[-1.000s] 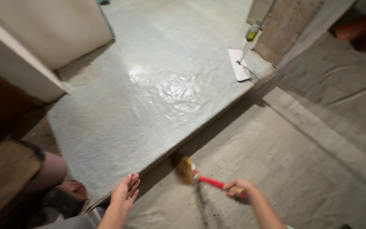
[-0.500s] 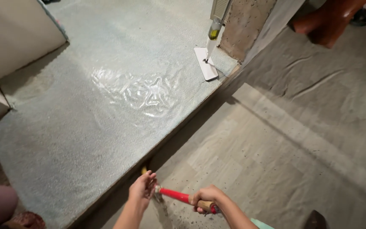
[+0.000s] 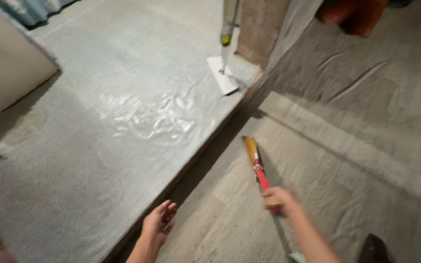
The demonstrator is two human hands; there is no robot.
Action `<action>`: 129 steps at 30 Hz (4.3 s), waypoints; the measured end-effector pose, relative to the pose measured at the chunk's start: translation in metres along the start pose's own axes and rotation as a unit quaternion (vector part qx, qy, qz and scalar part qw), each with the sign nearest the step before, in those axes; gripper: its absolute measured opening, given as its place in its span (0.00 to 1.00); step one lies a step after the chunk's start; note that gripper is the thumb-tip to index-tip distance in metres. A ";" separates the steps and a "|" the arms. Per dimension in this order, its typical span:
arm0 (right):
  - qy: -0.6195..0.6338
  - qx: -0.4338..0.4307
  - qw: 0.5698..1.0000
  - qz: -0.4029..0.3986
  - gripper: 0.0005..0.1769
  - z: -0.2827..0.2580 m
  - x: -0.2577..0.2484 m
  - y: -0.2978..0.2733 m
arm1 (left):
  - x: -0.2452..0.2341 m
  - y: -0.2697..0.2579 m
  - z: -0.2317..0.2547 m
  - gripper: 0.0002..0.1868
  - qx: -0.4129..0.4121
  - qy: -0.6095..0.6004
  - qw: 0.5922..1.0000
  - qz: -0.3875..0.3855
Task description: The person sweeps the floor with a broom, moving a trash bin, a piece of cardboard, and a wooden bench to clean the corners and the area under the dining table.
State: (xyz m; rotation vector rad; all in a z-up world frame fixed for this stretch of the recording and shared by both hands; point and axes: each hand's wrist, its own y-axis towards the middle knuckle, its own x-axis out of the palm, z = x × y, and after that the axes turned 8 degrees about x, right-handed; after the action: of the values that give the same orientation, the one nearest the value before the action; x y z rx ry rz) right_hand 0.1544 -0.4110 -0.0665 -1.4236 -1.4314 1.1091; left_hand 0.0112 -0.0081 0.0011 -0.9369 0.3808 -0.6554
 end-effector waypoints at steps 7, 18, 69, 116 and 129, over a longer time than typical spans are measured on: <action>0.199 0.057 0.960 -0.188 0.10 0.032 0.084 0.018 | 0.064 0.002 0.012 0.12 0.012 -0.010 0.999 -0.041; 0.250 0.058 0.966 0.002 0.15 0.039 -0.055 0.071 | 0.124 0.063 0.067 0.12 0.061 0.003 0.986 -0.157; 0.444 0.058 0.894 0.019 0.08 -0.082 -0.158 0.117 | 0.544 0.147 0.147 0.15 -0.033 0.204 0.933 -0.295; 0.228 -0.030 0.973 0.004 0.13 -0.358 -0.131 0.229 | 0.894 0.143 0.109 0.11 -0.067 0.394 0.809 -0.432; 0.517 0.000 0.778 0.357 0.04 -0.261 -0.289 0.090 | 0.948 0.096 -0.004 0.13 -0.092 0.451 0.772 -0.437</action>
State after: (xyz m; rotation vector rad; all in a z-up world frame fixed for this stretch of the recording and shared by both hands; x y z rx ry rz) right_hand 0.4390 -0.6912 -0.0694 -2.1462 -0.0739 0.4833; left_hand 0.7498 -0.6012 -0.1032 -0.9073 0.8825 -1.9936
